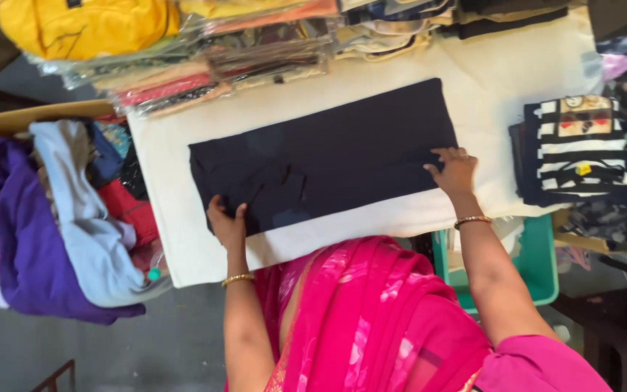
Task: The person folds a black t-shirt and a purple t-shirt on a white table. They smooth out the fabric, fold the sleeves and sides, and then fold the shirts in half before placing them on a stack of other folded clothes.
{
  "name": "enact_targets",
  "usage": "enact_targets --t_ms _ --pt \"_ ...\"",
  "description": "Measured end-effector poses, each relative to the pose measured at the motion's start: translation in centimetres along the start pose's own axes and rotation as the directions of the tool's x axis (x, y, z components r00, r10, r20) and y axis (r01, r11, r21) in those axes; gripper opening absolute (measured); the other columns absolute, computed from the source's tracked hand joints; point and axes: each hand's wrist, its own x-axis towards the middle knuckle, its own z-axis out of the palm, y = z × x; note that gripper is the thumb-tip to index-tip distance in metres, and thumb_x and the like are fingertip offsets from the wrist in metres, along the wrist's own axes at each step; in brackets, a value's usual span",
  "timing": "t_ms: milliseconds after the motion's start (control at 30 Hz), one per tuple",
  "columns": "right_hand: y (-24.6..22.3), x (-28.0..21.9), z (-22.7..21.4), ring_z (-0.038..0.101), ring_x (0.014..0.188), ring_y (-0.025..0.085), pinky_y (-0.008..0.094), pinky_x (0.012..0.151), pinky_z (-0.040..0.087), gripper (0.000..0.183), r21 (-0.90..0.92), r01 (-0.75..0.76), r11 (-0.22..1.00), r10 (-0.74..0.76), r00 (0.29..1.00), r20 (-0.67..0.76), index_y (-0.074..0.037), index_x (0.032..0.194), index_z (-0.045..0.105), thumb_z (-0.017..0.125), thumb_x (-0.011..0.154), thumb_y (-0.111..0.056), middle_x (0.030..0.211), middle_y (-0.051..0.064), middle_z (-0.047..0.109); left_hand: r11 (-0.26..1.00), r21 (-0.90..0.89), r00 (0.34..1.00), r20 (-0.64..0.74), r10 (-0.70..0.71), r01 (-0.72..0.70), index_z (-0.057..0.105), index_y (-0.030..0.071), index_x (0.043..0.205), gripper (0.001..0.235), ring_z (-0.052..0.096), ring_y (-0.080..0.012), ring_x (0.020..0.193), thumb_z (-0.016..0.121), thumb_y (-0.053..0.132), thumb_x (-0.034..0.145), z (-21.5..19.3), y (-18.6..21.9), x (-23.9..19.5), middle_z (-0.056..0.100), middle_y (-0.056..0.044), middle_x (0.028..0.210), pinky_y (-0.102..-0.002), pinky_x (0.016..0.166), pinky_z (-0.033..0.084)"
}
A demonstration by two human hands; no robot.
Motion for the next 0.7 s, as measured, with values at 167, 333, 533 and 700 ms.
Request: enact_targets --t_ms 167,333,533,700 --pt "-1.0 0.4 0.5 0.057 0.112 0.021 0.047 0.096 0.031 0.024 0.003 0.051 0.999 -0.051 0.999 0.004 -0.024 0.097 0.076 0.086 0.078 -0.036 0.093 -0.005 0.067 0.997 0.058 0.987 0.153 -0.055 0.046 0.062 0.003 0.127 0.070 0.066 -0.0392 0.103 0.096 0.034 0.073 2.1 -4.6 1.7 0.071 -0.023 0.112 -0.047 0.089 0.053" --pt "0.4 0.5 0.6 0.057 0.108 0.020 0.051 0.094 0.028 0.021 0.072 0.073 0.995 -0.082 0.988 0.127 -0.026 0.095 0.077 0.086 0.075 -0.029 0.093 -0.009 0.068 0.992 -0.073 0.887 0.458 -0.058 0.102 0.076 0.004 0.113 0.047 0.075 -0.0352 0.094 0.085 0.033 0.078 -0.6 -4.1 -0.3 0.080 -0.022 0.103 -0.044 0.088 0.057" --pt "2.5 -1.0 -0.2 0.057 0.116 0.017 0.049 0.102 0.029 0.015 -0.045 0.073 0.996 -0.066 0.986 0.153 -0.030 0.094 0.078 0.083 0.081 -0.027 0.098 -0.010 0.068 0.904 -0.012 0.809 0.441 0.388 -0.427 0.074 -0.006 0.108 0.060 0.069 -0.0404 0.105 0.095 0.032 0.067 -0.6 -8.5 -2.5 0.071 -0.026 0.115 -0.042 0.088 0.053" --pt "2.5 -0.9 -0.1 0.055 0.121 0.020 0.052 0.105 0.026 0.024 -0.024 0.019 1.000 -0.016 0.995 0.103 -0.027 0.103 0.079 0.084 0.079 -0.028 0.106 -0.006 0.069 0.996 -0.009 0.906 0.414 0.084 -0.089 0.066 -0.004 0.125 0.073 0.070 -0.0387 0.110 0.093 0.039 0.072 0.6 -2.9 -2.4 0.071 -0.025 0.114 -0.040 0.092 0.053"
